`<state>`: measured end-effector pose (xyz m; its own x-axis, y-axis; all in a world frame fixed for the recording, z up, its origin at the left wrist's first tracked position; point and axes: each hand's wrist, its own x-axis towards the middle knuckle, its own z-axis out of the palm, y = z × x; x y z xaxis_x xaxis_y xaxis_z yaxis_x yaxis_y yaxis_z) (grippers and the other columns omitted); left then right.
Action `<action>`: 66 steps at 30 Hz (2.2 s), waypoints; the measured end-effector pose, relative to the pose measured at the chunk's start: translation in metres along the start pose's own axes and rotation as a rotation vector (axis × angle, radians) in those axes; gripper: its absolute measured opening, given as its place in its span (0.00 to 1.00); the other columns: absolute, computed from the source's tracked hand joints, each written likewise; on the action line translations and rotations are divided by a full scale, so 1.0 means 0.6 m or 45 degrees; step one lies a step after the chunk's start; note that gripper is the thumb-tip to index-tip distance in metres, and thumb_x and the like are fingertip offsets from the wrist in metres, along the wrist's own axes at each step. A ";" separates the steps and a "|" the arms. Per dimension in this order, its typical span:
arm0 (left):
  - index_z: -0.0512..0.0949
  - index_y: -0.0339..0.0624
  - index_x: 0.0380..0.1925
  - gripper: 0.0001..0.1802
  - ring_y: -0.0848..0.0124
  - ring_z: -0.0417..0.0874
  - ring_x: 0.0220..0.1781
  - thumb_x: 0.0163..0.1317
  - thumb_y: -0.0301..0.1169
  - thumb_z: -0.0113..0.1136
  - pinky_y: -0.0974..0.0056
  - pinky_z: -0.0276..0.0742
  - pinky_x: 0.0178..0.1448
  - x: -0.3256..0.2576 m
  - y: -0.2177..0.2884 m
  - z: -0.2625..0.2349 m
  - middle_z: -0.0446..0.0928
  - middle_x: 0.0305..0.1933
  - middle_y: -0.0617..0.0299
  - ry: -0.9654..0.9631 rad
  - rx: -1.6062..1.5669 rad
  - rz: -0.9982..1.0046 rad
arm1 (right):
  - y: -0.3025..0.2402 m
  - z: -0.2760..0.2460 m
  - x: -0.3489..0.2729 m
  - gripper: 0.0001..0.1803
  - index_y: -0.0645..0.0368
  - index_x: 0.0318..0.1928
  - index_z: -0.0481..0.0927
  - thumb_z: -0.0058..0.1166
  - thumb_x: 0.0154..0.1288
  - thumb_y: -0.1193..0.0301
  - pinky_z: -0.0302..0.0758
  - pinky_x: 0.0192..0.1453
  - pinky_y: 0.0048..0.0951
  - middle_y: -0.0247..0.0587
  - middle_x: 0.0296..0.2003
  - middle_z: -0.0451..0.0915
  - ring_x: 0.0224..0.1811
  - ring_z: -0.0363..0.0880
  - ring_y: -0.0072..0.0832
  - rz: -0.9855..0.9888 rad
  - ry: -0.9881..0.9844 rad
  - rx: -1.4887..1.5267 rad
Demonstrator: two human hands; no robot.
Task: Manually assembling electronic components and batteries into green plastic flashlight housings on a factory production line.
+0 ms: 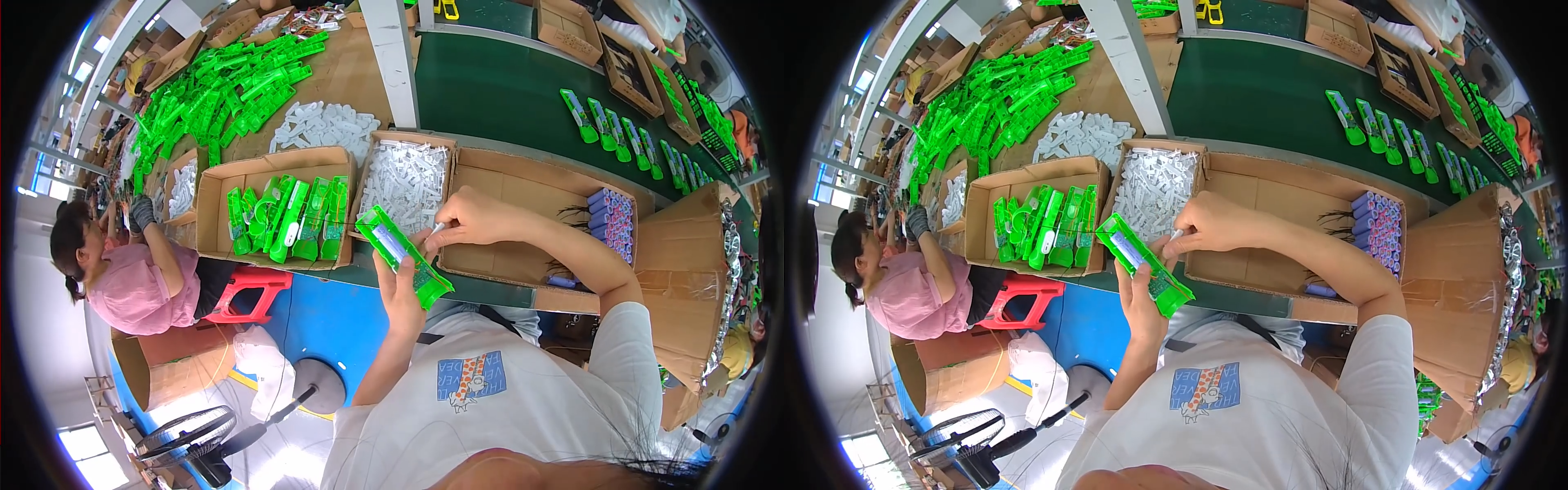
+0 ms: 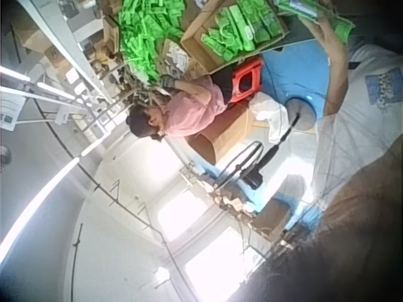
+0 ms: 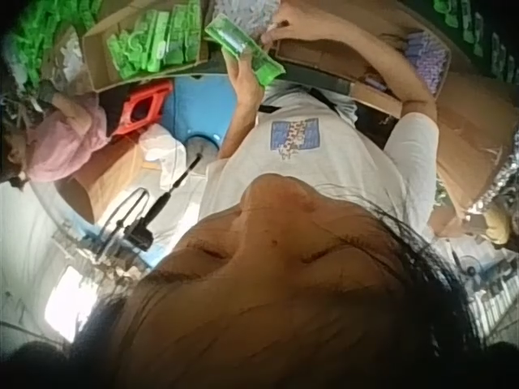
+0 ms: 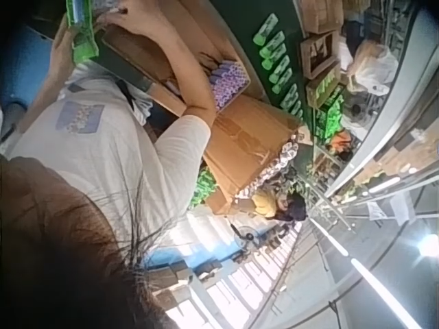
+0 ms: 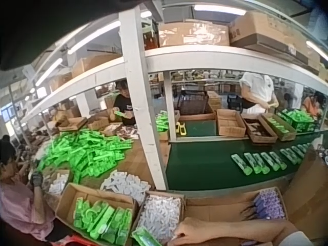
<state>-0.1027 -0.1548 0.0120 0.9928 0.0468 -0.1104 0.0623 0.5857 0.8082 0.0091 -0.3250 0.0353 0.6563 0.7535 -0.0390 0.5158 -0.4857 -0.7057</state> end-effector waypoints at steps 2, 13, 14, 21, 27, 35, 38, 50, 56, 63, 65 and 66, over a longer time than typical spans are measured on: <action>0.49 0.43 0.69 0.28 0.54 0.73 0.63 0.71 0.28 0.42 0.50 0.69 0.69 0.002 0.003 0.000 0.66 0.63 0.41 -0.007 0.051 0.002 | -0.008 -0.006 -0.006 0.25 0.63 0.19 0.72 0.59 0.64 0.56 0.64 0.20 0.33 0.38 0.11 0.70 0.13 0.70 0.27 -0.007 -0.008 0.116; 0.56 0.39 0.58 0.18 0.68 0.79 0.36 0.73 0.30 0.44 0.65 0.78 0.37 0.014 -0.007 -0.027 0.70 0.51 0.52 -0.272 0.332 -0.096 | -0.019 0.013 0.037 0.26 0.63 0.20 0.79 0.47 0.70 0.58 0.72 0.26 0.39 0.43 0.13 0.76 0.16 0.76 0.37 0.007 0.362 0.043; 0.56 0.39 0.58 0.18 0.68 0.79 0.33 0.73 0.30 0.44 0.65 0.78 0.35 0.014 -0.002 -0.029 0.70 0.50 0.52 -0.310 0.356 -0.082 | -0.024 0.006 0.039 0.26 0.63 0.20 0.79 0.47 0.70 0.58 0.72 0.26 0.39 0.43 0.13 0.76 0.16 0.76 0.37 0.001 0.357 0.042; 0.53 0.40 0.59 0.20 0.68 0.80 0.27 0.73 0.33 0.44 0.67 0.77 0.29 0.020 -0.004 -0.025 0.71 0.48 0.49 -0.505 0.268 -0.026 | -0.017 -0.018 0.021 0.19 0.63 0.45 0.77 0.62 0.64 0.59 0.75 0.35 0.25 0.35 0.38 0.80 0.36 0.77 0.20 -0.031 0.192 0.638; 0.55 0.40 0.58 0.18 0.69 0.80 0.29 0.72 0.30 0.44 0.66 0.78 0.32 0.035 -0.020 0.006 0.71 0.47 0.50 -0.671 0.332 -0.171 | 0.026 -0.010 -0.012 0.13 0.64 0.45 0.79 0.61 0.66 0.68 0.75 0.39 0.20 0.33 0.38 0.79 0.38 0.77 0.17 -0.031 0.172 1.186; 0.55 0.39 0.59 0.20 0.69 0.81 0.34 0.72 0.31 0.45 0.65 0.79 0.36 0.062 -0.032 0.027 0.71 0.48 0.51 -0.597 0.380 -0.155 | 0.038 -0.022 -0.026 0.13 0.62 0.43 0.81 0.58 0.68 0.64 0.75 0.34 0.18 0.32 0.32 0.80 0.34 0.77 0.16 0.178 0.342 1.112; 0.57 0.38 0.64 0.26 0.67 0.78 0.52 0.68 0.26 0.52 0.65 0.77 0.51 0.073 0.015 0.007 0.69 0.57 0.53 -0.664 0.739 -0.089 | 0.045 -0.066 -0.021 0.11 0.62 0.45 0.81 0.53 0.70 0.69 0.75 0.38 0.19 0.29 0.35 0.80 0.34 0.75 0.15 0.395 0.368 0.876; 0.80 0.40 0.42 0.10 0.51 0.80 0.33 0.64 0.32 0.58 0.54 0.75 0.39 0.214 0.241 -0.246 0.78 0.31 0.51 0.867 2.434 1.044 | 0.597 -0.297 -0.086 0.14 0.44 0.49 0.79 0.49 0.67 0.57 0.69 0.57 0.44 0.42 0.44 0.80 0.56 0.73 0.43 0.882 1.092 -1.155; 0.79 0.32 0.41 0.17 0.77 0.73 0.36 0.71 0.38 0.54 0.71 0.70 0.40 0.113 0.095 -0.066 0.77 0.34 0.63 0.636 1.290 0.938 | 0.132 -0.138 0.001 0.27 0.53 0.66 0.63 0.47 0.72 0.56 0.76 0.51 0.32 0.44 0.57 0.72 0.55 0.74 0.28 -0.107 0.616 1.027; 0.52 0.35 0.64 0.39 0.45 0.77 0.58 0.59 0.41 0.59 0.51 0.76 0.58 0.039 0.034 0.014 0.70 0.57 0.36 -0.736 -0.180 -0.685 | 0.006 -0.066 0.000 0.14 0.63 0.41 0.78 0.48 0.74 0.64 0.74 0.38 0.22 0.33 0.31 0.79 0.33 0.76 0.17 -0.051 0.480 0.646; 0.55 0.35 0.63 0.36 0.45 0.78 0.55 0.59 0.37 0.57 0.52 0.77 0.56 0.047 0.040 0.034 0.71 0.57 0.38 -0.737 -0.079 -0.767 | -0.011 -0.037 -0.010 0.14 0.62 0.42 0.78 0.47 0.74 0.63 0.75 0.37 0.24 0.35 0.31 0.79 0.31 0.77 0.20 -0.071 0.469 0.642; 0.55 0.35 0.63 0.36 0.45 0.78 0.55 0.59 0.37 0.57 0.52 0.77 0.56 0.042 0.031 0.035 0.71 0.57 0.38 -0.741 -0.078 -0.769 | -0.025 -0.036 -0.016 0.11 0.60 0.45 0.78 0.50 0.72 0.65 0.76 0.44 0.30 0.38 0.41 0.80 0.41 0.79 0.26 0.053 0.334 0.592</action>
<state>-0.0745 -0.1598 0.0361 0.6862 -0.7037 -0.1841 0.6108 0.4201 0.6712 0.0068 -0.3347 0.0612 0.8173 0.5728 0.0624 0.2271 -0.2207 -0.9486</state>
